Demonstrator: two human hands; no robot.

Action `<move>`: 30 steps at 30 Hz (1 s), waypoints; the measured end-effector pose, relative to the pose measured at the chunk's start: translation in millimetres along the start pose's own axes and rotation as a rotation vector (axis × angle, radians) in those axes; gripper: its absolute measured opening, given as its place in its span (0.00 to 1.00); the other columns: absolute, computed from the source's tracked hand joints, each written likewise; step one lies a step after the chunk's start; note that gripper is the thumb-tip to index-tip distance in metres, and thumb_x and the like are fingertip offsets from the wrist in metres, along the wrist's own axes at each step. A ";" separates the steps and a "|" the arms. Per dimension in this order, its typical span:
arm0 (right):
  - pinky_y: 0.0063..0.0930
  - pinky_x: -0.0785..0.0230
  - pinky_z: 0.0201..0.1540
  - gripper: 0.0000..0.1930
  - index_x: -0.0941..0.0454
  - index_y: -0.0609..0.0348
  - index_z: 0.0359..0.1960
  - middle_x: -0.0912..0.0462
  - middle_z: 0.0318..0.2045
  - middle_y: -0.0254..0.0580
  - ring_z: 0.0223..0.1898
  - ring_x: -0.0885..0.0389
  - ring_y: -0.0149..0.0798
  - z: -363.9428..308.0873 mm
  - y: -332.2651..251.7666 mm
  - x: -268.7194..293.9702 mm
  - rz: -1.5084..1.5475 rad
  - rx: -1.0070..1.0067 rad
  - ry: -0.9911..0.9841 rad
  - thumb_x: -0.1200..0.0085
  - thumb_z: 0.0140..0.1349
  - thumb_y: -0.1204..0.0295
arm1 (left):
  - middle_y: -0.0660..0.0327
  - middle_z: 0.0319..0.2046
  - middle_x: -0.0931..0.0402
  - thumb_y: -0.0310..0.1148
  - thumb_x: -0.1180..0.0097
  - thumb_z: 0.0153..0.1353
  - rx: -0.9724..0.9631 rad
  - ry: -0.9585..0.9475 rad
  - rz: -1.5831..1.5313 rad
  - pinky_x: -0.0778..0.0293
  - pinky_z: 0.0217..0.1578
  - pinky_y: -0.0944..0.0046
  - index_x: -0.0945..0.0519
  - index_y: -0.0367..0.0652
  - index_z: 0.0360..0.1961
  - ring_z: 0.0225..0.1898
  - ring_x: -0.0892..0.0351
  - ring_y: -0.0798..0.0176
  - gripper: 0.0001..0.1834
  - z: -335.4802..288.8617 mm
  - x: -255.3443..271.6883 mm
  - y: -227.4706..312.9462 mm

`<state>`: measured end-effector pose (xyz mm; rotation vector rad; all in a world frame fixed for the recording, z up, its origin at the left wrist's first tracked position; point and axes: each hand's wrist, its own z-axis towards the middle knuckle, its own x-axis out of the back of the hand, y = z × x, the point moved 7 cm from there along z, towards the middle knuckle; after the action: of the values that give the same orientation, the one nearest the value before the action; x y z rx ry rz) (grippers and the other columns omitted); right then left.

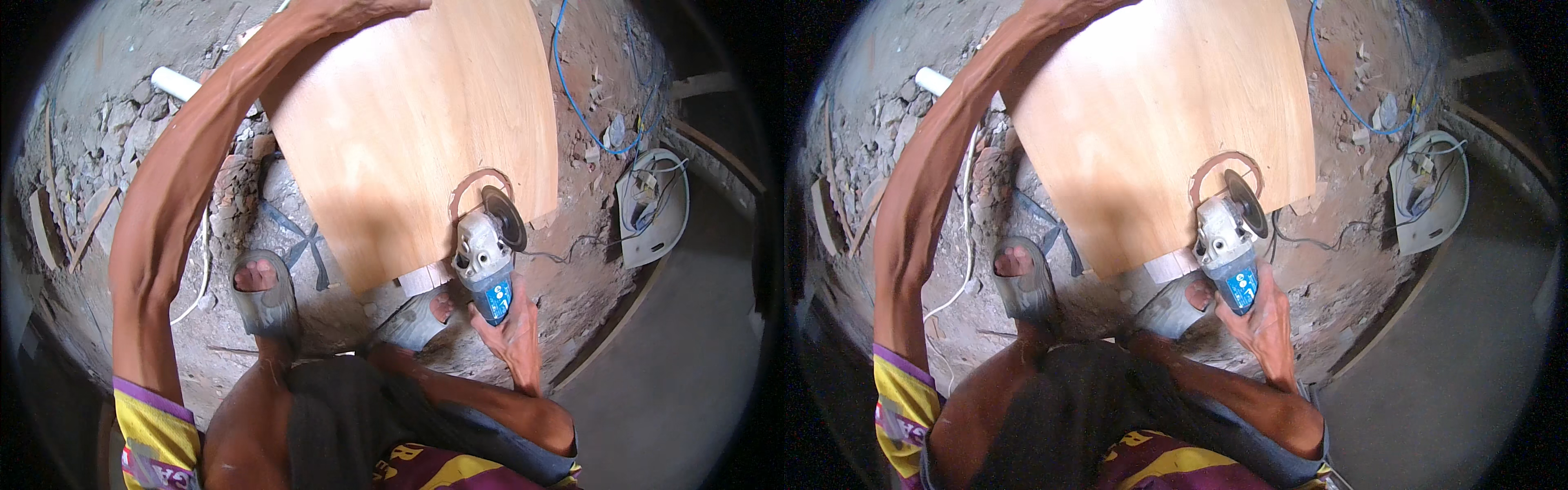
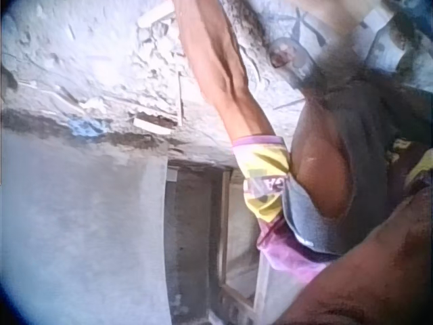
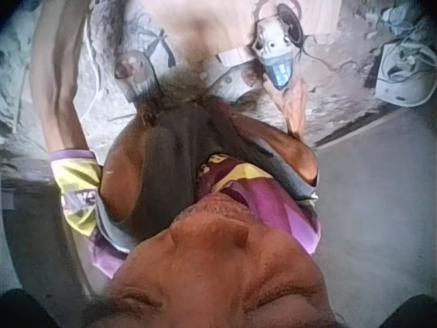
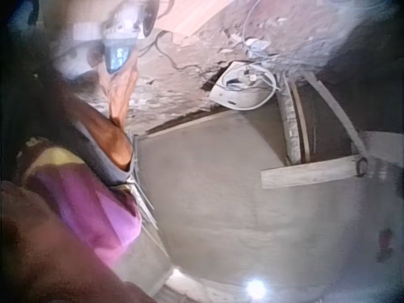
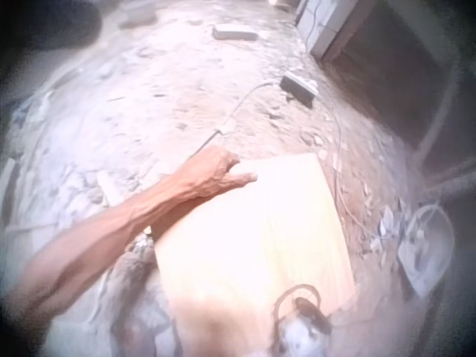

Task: The person uses an angle grinder to cut a circular hole into a rectangular wooden board. They hold the board steady with one hand while guiding the grinder along a pre-marked circle with the other, progressively cutting through the wood until the center piece is removed.

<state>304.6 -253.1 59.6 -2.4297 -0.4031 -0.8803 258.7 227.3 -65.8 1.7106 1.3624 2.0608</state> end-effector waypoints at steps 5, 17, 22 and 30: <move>0.51 0.18 0.43 0.37 0.29 0.65 0.68 0.12 0.39 0.68 0.39 0.08 0.65 -1.0 4.8 1.7 -0.043 0.002 0.001 0.24 0.59 0.66 | 0.32 0.38 0.12 0.62 0.35 0.71 -0.019 0.000 -0.009 0.18 0.45 0.39 0.10 0.30 0.43 0.42 0.11 0.32 0.36 4.3 -5.6 9.9; 0.54 0.18 0.43 0.39 0.30 0.65 0.69 0.12 0.38 0.68 0.39 0.10 0.68 -2.9 0.0 1.9 -0.081 0.033 0.028 0.25 0.59 0.65 | 0.32 0.38 0.12 0.64 0.37 0.70 -0.037 0.020 0.001 0.17 0.47 0.38 0.10 0.28 0.43 0.43 0.11 0.33 0.39 5.9 -8.7 1.5; 0.53 0.18 0.44 0.39 0.30 0.66 0.69 0.12 0.38 0.68 0.39 0.09 0.66 -2.2 -1.3 -1.6 -0.089 0.037 0.033 0.25 0.59 0.65 | 0.33 0.39 0.11 0.63 0.36 0.70 -0.027 0.017 0.015 0.17 0.48 0.38 0.09 0.28 0.43 0.44 0.10 0.32 0.38 2.7 -6.4 -4.9; 0.51 0.18 0.43 0.38 0.30 0.65 0.69 0.12 0.38 0.66 0.37 0.10 0.63 -2.0 -0.7 -0.7 -0.063 0.042 0.012 0.25 0.59 0.65 | 0.32 0.40 0.12 0.63 0.35 0.69 -0.052 0.052 0.005 0.18 0.49 0.37 0.10 0.28 0.43 0.45 0.11 0.31 0.38 5.6 -13.1 -4.2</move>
<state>302.8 -253.7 60.7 -2.3840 -0.4911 -0.9036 266.2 224.9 -78.4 1.6529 1.3084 2.1383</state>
